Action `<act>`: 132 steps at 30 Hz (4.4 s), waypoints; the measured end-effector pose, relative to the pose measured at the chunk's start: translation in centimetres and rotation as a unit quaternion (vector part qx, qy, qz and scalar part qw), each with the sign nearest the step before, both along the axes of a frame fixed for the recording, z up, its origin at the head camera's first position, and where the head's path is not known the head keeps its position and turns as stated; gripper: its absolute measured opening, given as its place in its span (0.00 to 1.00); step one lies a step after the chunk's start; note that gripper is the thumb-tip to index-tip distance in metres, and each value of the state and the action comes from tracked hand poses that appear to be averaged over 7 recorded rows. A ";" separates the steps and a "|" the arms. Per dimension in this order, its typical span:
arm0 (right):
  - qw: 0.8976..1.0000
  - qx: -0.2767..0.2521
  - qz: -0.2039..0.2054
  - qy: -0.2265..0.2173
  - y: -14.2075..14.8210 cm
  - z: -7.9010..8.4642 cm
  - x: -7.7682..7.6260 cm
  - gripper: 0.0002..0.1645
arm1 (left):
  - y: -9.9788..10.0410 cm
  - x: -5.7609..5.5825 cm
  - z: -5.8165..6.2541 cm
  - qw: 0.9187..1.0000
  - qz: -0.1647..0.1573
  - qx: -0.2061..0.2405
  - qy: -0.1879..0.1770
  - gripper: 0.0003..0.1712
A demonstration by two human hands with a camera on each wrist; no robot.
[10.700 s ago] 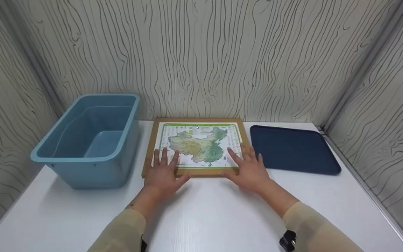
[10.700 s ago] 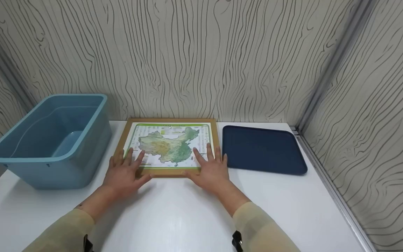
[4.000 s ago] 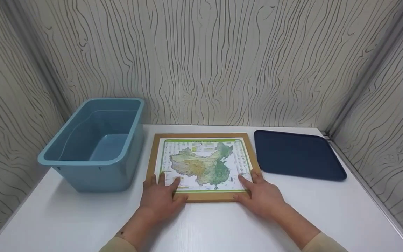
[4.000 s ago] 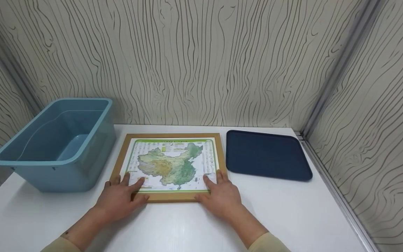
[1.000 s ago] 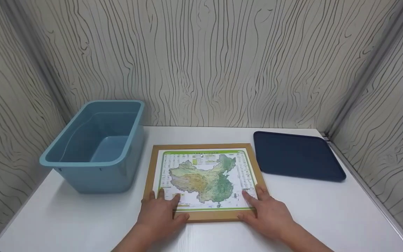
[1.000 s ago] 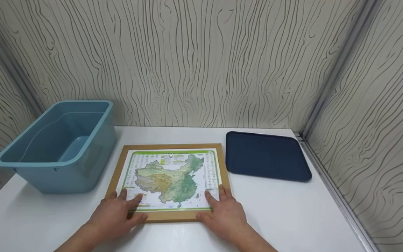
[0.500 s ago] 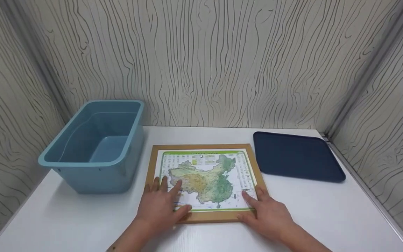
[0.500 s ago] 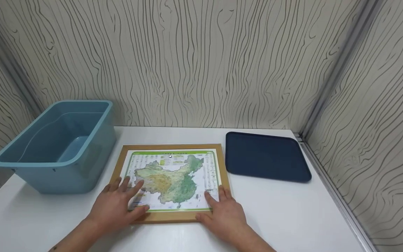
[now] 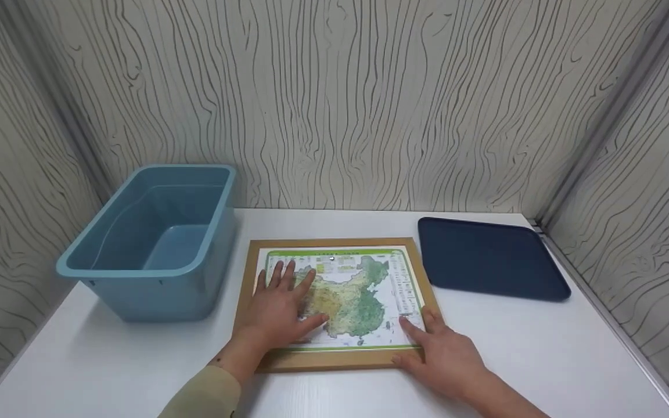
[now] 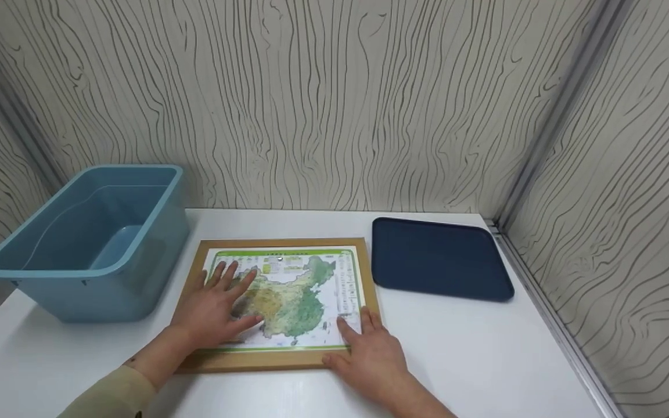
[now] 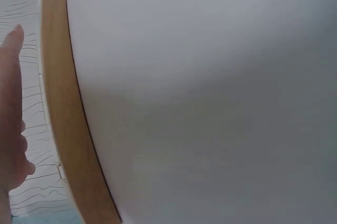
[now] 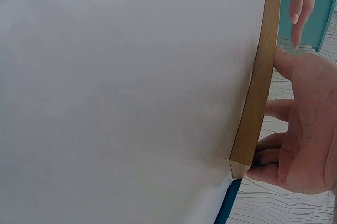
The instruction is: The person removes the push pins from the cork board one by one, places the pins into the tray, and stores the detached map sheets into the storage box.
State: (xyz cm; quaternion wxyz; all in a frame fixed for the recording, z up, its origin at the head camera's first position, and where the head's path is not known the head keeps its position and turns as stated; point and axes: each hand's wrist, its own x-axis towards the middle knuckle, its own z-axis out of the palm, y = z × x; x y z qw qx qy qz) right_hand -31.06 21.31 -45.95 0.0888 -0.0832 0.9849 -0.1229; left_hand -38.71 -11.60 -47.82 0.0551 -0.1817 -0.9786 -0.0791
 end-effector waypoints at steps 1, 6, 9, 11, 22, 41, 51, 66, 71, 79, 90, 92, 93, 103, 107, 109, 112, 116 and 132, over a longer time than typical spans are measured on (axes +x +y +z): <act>1.000 0.001 0.000 -0.002 0.0 0.0 0.0 0.53 | 0.1 -0.3 0.0 1.000 0.002 0.000 -0.002 0.55; 1.000 0.004 -0.002 -0.007 -0.3 -0.2 -0.1 0.53 | 0.3 -1.7 -0.3 1.000 0.009 0.004 -0.013 0.56; 1.000 0.003 -0.004 -0.009 -0.5 -0.2 -0.1 0.52 | 0.2 -2.1 -0.6 1.000 0.016 0.014 -0.022 0.56; 1.000 0.003 -0.004 -0.013 -0.6 -0.2 0.0 0.52 | 0.1 -2.3 -1.0 0.999 0.021 0.017 -0.026 0.55; 1.000 0.001 -0.005 -0.013 -0.6 0.2 0.0 0.52 | 0.0 -2.8 -2.4 0.999 0.022 0.039 -0.012 0.53; 0.999 -0.016 -0.023 -0.018 0.1 0.7 -0.7 0.55 | 0.6 -3.1 -2.7 0.999 0.024 0.042 -0.020 0.54; 0.996 -0.049 0.024 0.066 0.0 2.5 -4.4 0.50 | 0.7 -3.1 -3.0 0.998 0.027 0.051 -0.023 0.53; 0.983 -0.127 0.089 0.098 -1.9 2.4 -11.9 0.52 | 0.7 -3.1 -3.0 0.998 0.027 0.048 -0.004 0.53; 0.978 -0.163 0.099 0.082 -2.7 2.2 -13.9 0.51 | 0.8 -3.1 -3.0 0.999 0.030 0.044 -0.007 0.53; 0.966 -0.241 0.078 0.057 -4.1 2.1 -16.5 0.48 | 0.9 -3.2 -3.0 0.998 0.036 0.049 -0.014 0.53; 0.910 -0.409 0.066 0.017 -5.7 1.4 -19.4 0.41 | 0.9 -3.2 -3.0 0.998 0.032 0.048 -0.013 0.53; 0.900 -0.431 0.061 0.011 -5.9 1.2 -19.8 0.40 | 0.9 -3.3 -3.0 0.998 0.032 0.048 -0.012 0.53; 0.898 -0.436 0.057 0.009 -6.0 1.0 -20.0 0.40 | 0.9 -3.3 -3.0 0.998 0.032 0.049 -0.014 0.53; 0.885 -0.464 0.035 -0.015 -7.0 -0.1 -21.0 0.34 | 0.9 -3.5 -3.1 0.998 0.036 0.052 -0.020 0.53; 0.887 -0.460 0.035 -0.007 -7.3 -0.5 -21.4 0.32 | 0.9 -3.5 -3.0 0.998 0.033 0.051 -0.017 0.53; 0.888 -0.458 0.032 -0.001 -7.4 -0.7 -21.5 0.32 | 0.9 -3.6 -3.0 0.998 0.031 0.050 -0.011 0.53; 0.891 -0.453 0.030 0.003 -7.6 -0.9 -21.7 0.31 | 0.9 -3.7 -2.9 0.998 0.033 0.043 -0.014 0.54; 0.897 -0.441 0.031 -0.003 -8.1 -1.3 -21.9 0.32 | 0.9 -3.8 -2.6 0.998 0.034 0.040 -0.017 0.54; 0.912 -0.409 0.033 -0.021 -8.9 -3.0 -20.8 0.27 | 0.2 -2.9 -3.4 0.999 0.023 0.043 -0.001 0.53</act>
